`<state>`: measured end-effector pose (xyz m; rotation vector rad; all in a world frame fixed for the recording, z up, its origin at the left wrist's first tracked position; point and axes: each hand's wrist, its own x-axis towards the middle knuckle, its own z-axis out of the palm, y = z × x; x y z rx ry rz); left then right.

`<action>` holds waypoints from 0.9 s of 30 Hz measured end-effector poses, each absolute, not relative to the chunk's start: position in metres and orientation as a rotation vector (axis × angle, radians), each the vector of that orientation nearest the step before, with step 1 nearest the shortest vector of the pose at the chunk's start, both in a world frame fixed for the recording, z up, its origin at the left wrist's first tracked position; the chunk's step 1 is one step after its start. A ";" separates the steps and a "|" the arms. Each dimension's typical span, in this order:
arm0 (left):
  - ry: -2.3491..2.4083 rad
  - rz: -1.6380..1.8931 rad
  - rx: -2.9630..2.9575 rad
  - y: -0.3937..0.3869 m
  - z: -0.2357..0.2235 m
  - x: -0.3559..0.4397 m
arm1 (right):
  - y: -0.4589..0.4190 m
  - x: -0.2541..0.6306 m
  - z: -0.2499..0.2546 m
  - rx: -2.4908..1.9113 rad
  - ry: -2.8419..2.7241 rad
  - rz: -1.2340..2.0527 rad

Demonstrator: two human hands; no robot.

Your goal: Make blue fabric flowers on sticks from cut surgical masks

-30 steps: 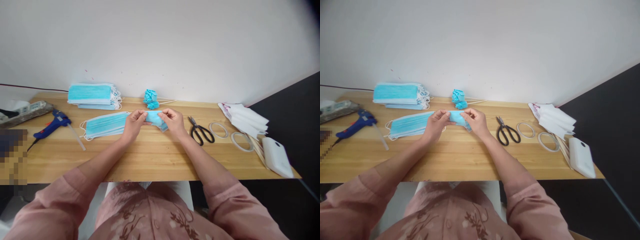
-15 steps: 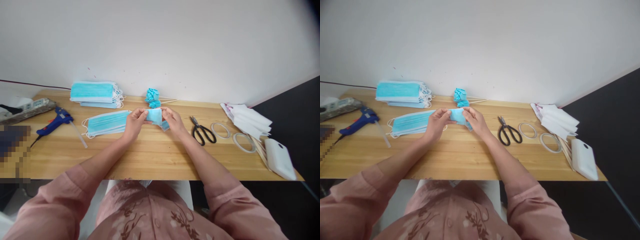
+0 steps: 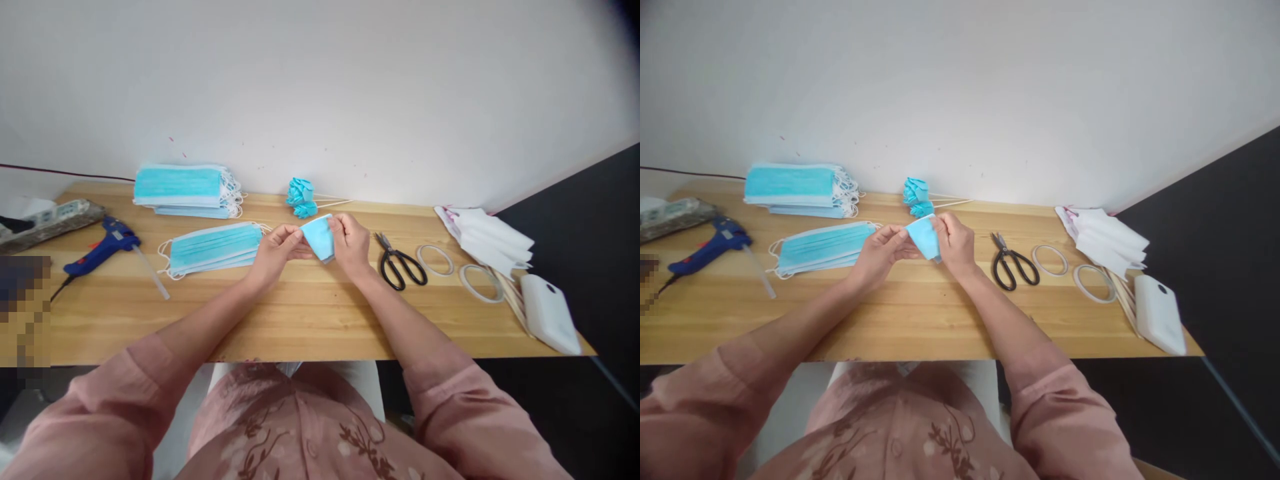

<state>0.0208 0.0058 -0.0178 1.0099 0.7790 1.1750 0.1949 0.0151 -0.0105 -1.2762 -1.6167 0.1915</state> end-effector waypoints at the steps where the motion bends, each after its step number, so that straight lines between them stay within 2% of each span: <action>1: 0.787 1.178 1.038 0.006 -0.017 0.019 | 0.016 0.198 -0.010 -1.266 -1.621 0.160; 9: 0.877 1.389 1.484 0.007 -0.008 0.008 | 0.020 0.212 -0.010 -1.201 -1.764 0.053; 27: 0.823 1.273 2.105 0.012 -0.008 0.005 | 0.016 0.206 -0.011 -1.138 -1.891 0.063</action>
